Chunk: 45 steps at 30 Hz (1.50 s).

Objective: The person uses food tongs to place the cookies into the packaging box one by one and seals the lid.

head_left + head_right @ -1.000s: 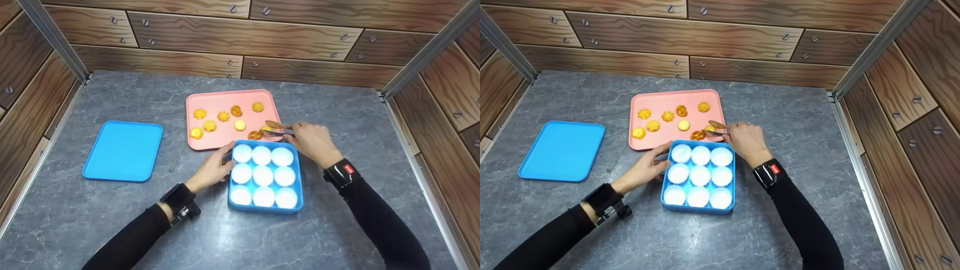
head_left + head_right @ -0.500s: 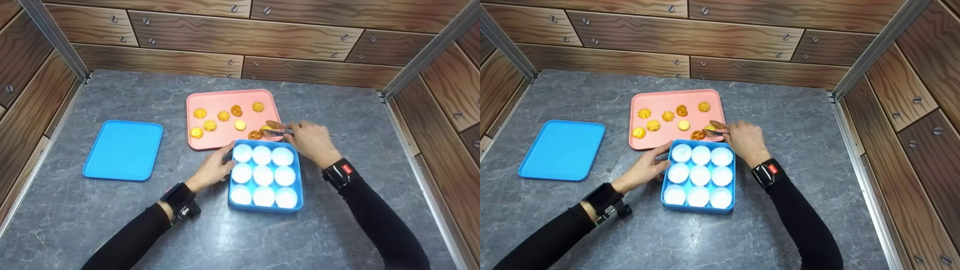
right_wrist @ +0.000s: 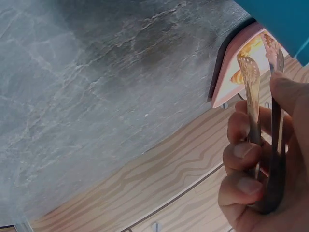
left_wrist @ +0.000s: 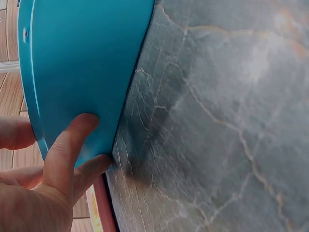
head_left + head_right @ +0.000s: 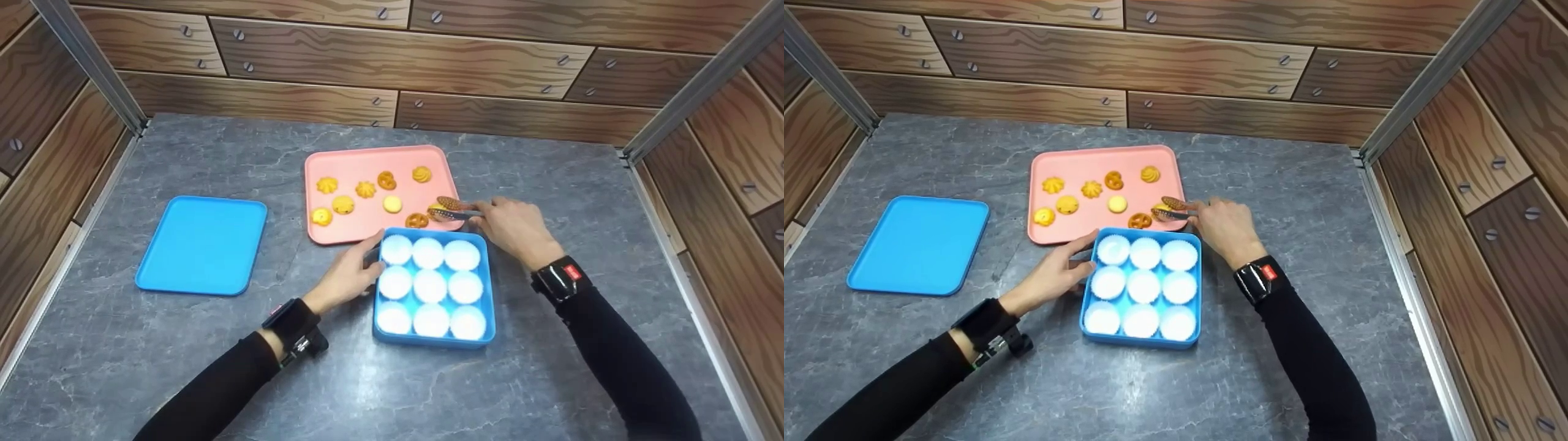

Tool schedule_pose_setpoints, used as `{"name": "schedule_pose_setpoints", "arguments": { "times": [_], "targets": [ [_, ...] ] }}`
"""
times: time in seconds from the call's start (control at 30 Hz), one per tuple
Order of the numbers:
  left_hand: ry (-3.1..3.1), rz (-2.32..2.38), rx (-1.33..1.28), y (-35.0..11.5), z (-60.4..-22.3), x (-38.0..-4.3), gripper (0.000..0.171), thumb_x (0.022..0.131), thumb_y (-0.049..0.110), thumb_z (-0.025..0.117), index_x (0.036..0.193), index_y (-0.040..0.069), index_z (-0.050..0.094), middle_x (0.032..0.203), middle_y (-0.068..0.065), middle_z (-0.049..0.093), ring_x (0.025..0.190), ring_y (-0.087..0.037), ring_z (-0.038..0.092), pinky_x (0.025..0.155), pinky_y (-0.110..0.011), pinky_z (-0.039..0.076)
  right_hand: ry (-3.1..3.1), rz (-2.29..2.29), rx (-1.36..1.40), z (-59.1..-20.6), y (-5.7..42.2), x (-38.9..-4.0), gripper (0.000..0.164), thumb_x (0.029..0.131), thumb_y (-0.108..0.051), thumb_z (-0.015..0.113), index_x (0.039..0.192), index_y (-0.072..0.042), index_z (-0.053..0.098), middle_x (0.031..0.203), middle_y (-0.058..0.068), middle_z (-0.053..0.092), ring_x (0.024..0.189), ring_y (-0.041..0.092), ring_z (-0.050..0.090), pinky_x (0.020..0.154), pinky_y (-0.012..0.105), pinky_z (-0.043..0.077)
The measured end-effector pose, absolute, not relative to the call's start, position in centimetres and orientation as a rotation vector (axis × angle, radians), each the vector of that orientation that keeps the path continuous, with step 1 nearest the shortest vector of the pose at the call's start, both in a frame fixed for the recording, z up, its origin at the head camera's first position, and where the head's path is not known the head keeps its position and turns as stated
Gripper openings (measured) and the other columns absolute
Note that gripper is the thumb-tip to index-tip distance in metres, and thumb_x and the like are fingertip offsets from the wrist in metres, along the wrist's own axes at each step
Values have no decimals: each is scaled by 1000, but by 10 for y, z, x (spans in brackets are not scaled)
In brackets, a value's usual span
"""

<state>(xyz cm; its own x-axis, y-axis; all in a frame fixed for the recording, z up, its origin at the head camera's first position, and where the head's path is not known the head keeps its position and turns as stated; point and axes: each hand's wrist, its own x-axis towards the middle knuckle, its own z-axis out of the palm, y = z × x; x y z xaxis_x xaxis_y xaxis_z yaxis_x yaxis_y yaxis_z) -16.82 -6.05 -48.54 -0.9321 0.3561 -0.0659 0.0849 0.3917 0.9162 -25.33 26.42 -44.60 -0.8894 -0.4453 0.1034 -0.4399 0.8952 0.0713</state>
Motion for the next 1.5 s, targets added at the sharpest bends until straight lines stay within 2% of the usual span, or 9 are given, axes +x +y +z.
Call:
{"name": "schedule_pose_setpoints", "arguments": {
  "times": [0.13, 0.53, 0.8, 1.0, 1.13, 1.27, 1.4, 1.5],
  "targets": [
    [2396, 1570, 391, -60, -486, -168, 64, 104, 11, 58, 163, 9, 32, 162, -15, 41, 60, -34, 62, 49, -27, 53, -2898, -72, 679, -449, 267, -254, 39, 102, -36, 66, 120, -2, 73, 95, 20, 71, 82, 41, 70, 61, 59, 60],
    [2398, 1585, 387, -60, -487, -168, 65, 104, 12, 58, 163, 9, 32, 161, -16, 42, 60, -32, 63, 49, -28, 55, -2908, -23, 623, -445, 269, -251, 39, 104, -36, 63, 121, -1, 72, 97, 21, 72, 78, 43, 69, 59, 60, 59],
    [2378, 1607, 357, -61, -485, -165, 65, 104, 12, 58, 163, 11, 32, 162, -15, 40, 68, -30, 66, 56, -43, 62, -2840, 59, 689, -432, 268, -237, 43, 105, -39, 62, 125, -1, 71, 98, 19, 72, 74, 39, 69, 55, 55, 59],
    [2337, 1640, 330, -59, -486, -166, 65, 105, 12, 57, 164, 11, 30, 163, -13, 39, 78, -22, 69, 60, -43, 62, -2770, 106, 743, -421, 265, -224, 42, 103, -36, 65, 126, -1, 71, 97, 18, 71, 69, 36, 67, 51, 52, 57],
    [2333, 1633, 285, -57, -485, -165, 66, 105, 14, 58, 165, 14, 29, 164, -11, 39, 71, -28, 66, 59, -42, 62, -2702, 144, 817, -419, 262, -215, 40, 101, -33, 69, 124, -1, 72, 96, 18, 72, 68, 34, 67, 49, 49, 56],
    [2348, 1631, 272, -55, -484, -166, 67, 104, 13, 58, 164, 14, 29, 163, -11, 41, 64, -33, 63, 53, -38, 59, -2680, 166, 888, -419, 255, -207, 41, 101, -34, 69, 125, -1, 71, 93, 16, 71, 65, 30, 66, 48, 45, 55],
    [2354, 1638, 285, -53, -485, -168, 68, 104, 12, 59, 164, 13, 28, 162, -13, 41, 58, -29, 60, 47, -31, 55, -2674, 161, 940, -418, 247, -199, 40, 101, -34, 70, 126, -3, 72, 89, 12, 69, 61, 23, 61, 45, 39, 53],
    [2329, 1661, 274, -51, -486, -170, 70, 103, 12, 59, 165, 13, 27, 163, -14, 40, 54, -22, 57, 46, -31, 54, -2666, 146, 980, -418, 242, -194, 40, 101, -35, 69, 126, -3, 72, 87, 10, 68, 59, 19, 59, 43, 34, 50]
  ]
}}
